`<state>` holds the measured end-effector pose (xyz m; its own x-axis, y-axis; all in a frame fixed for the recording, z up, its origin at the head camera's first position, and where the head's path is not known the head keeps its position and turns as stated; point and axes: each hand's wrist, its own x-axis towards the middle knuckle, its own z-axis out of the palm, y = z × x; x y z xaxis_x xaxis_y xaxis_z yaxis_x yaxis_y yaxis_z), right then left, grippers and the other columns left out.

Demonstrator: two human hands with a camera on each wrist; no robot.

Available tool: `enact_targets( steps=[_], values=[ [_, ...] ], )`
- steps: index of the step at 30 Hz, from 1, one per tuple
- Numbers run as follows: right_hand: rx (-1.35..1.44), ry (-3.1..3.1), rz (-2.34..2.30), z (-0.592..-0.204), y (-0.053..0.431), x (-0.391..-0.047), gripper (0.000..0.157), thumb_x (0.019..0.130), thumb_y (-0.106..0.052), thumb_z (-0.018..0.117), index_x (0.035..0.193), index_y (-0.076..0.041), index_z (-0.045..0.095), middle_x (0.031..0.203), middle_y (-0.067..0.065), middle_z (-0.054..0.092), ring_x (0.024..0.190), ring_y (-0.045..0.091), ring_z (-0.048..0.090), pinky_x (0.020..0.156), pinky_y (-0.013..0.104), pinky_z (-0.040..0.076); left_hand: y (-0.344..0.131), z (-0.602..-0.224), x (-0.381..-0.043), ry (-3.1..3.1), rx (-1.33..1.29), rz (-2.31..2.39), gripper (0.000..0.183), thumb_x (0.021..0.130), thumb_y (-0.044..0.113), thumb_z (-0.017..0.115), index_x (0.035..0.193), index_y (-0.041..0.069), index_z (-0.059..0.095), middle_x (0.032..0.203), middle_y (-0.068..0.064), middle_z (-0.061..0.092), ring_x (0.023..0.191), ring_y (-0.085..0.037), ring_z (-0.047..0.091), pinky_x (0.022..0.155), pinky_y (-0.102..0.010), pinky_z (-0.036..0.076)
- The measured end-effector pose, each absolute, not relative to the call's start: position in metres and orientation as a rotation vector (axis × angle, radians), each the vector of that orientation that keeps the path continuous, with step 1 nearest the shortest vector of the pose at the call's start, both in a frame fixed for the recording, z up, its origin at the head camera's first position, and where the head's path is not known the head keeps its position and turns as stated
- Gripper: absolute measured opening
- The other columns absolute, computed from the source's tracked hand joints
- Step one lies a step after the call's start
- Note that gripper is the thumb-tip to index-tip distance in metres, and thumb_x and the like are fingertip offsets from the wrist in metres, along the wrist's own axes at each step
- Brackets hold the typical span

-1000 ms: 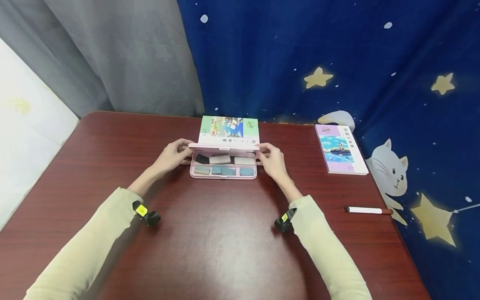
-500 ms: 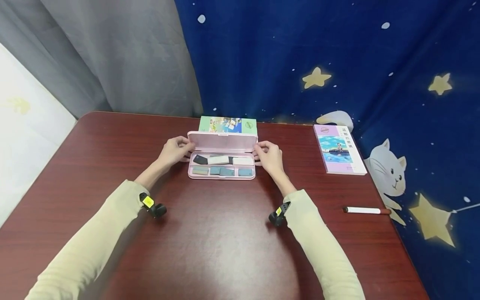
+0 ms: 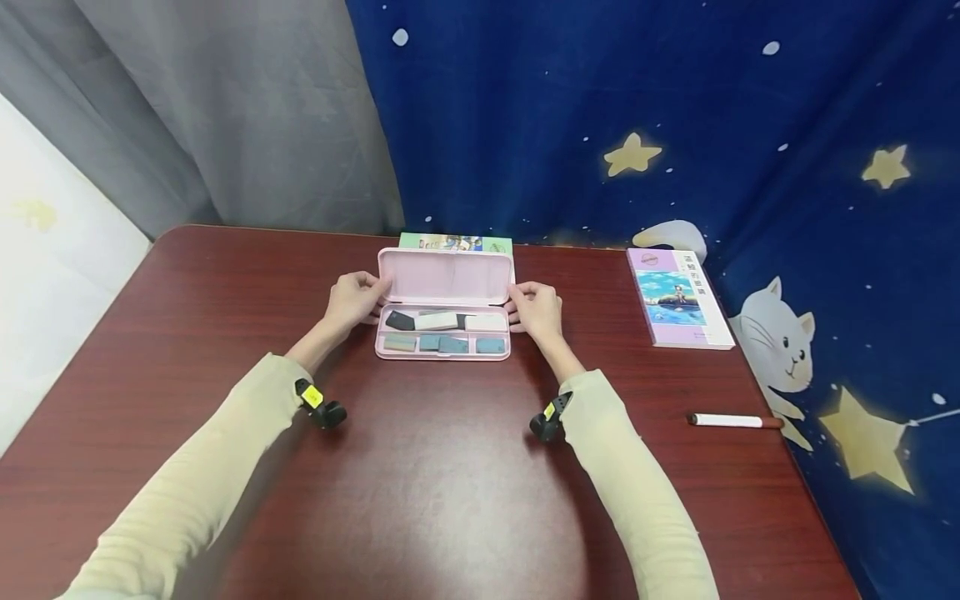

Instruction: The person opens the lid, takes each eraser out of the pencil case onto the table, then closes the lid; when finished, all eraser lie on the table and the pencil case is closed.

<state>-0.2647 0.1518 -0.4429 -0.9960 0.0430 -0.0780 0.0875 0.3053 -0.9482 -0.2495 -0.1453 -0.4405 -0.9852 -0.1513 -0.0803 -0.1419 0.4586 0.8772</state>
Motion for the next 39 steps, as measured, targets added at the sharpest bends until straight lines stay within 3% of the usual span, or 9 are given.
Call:
enact_targets(
  steps=[8, 15, 21, 24, 31, 33, 36, 39],
  values=[
    [0.185, 2.561, -1.809, -0.448, 0.148, -0.267, 0.032, 0.096, -0.027, 0.061, 0.1, 0.003, 0.069, 0.068, 0.011, 0.067, 0.051, 0.016, 0.066, 0.049, 0.034, 0.056, -0.141, -0.44, -0.248, -2.71, 0.353, -1.422, 0.04, 0.095, 0.043, 0.056, 0.094, 0.005, 0.068, 0.077, -0.011, 0.067, 0.056, -0.019, 0.066, 0.054, -0.026, 0.051],
    [0.194, 2.578, -1.789, -0.446, 0.148, -0.264, 0.036, 0.096, -0.029, 0.061, 0.1, 0.005, 0.07, 0.071, 0.015, 0.068, 0.05, 0.014, 0.065, 0.05, 0.033, 0.056, -0.141, -0.443, -0.246, -2.715, 0.356, -1.423, 0.038, 0.095, 0.044, 0.056, 0.098, 0.008, 0.067, 0.079, -0.007, 0.067, 0.06, -0.017, 0.065, 0.058, -0.029, 0.05],
    [0.203, 2.567, -1.786, -0.446, 0.149, -0.265, 0.035, 0.096, -0.029, 0.062, 0.099, 0.005, 0.07, 0.071, 0.016, 0.068, 0.05, 0.015, 0.065, 0.05, 0.034, 0.056, -0.149, -0.45, -0.24, -2.631, 0.12, -1.685, 0.031, 0.097, 0.021, 0.057, 0.119, 0.0, 0.054, 0.095, -0.018, 0.067, 0.083, -0.026, 0.066, 0.068, -0.029, 0.057],
    [0.204, 2.568, -1.783, -0.445, 0.15, -0.265, 0.035, 0.096, -0.029, 0.062, 0.099, 0.004, 0.07, 0.071, 0.015, 0.068, 0.051, 0.015, 0.066, 0.05, 0.034, 0.057, -0.155, -0.452, -0.236, -2.586, -0.013, -1.854, 0.039, 0.096, 0.009, 0.056, 0.13, 0.0, 0.04, 0.105, -0.024, 0.063, 0.092, -0.031, 0.064, 0.076, -0.034, 0.056],
    [0.195, 2.569, -1.759, -0.443, 0.151, -0.265, 0.034, 0.096, -0.029, 0.061, 0.1, 0.004, 0.07, 0.074, 0.017, 0.068, 0.054, 0.018, 0.067, 0.052, 0.036, 0.057, -0.167, -0.457, -0.228, -2.538, -0.359, -1.957, 0.061, 0.089, -0.006, 0.061, 0.14, -0.002, 0.029, 0.12, -0.032, 0.051, 0.103, -0.04, 0.054, 0.078, -0.021, 0.047],
    [0.188, 2.566, -1.754, -0.442, 0.151, -0.264, 0.034, 0.096, -0.028, 0.061, 0.1, 0.004, 0.07, 0.075, 0.017, 0.069, 0.056, 0.02, 0.067, 0.052, 0.036, 0.057, -0.17, -0.459, -0.226, -2.539, -0.446, -1.954, 0.069, 0.086, -0.01, 0.063, 0.143, -0.004, 0.026, 0.124, -0.034, 0.046, 0.105, -0.043, 0.051, 0.082, -0.026, 0.048],
    [0.173, 2.56, -1.752, -0.441, 0.151, -0.264, 0.033, 0.096, -0.028, 0.061, 0.1, 0.004, 0.07, 0.076, 0.018, 0.069, 0.057, 0.021, 0.068, 0.052, 0.036, 0.057, -0.174, -0.462, -0.223, -2.517, -0.567, -1.958, 0.08, 0.08, -0.015, 0.067, 0.145, -0.007, 0.021, 0.126, -0.038, 0.04, 0.106, -0.048, 0.047, 0.088, -0.042, 0.048],
    [0.162, 2.559, -1.759, -0.442, 0.151, -0.265, 0.033, 0.096, -0.027, 0.062, 0.1, 0.005, 0.07, 0.075, 0.017, 0.069, 0.056, 0.02, 0.068, 0.052, 0.036, 0.057, -0.176, -0.463, -0.222, -2.523, -0.647, -1.937, 0.09, 0.076, -0.015, 0.072, 0.147, -0.005, 0.018, 0.128, -0.036, 0.039, 0.107, -0.046, 0.047, 0.092, -0.05, 0.045]
  ],
)
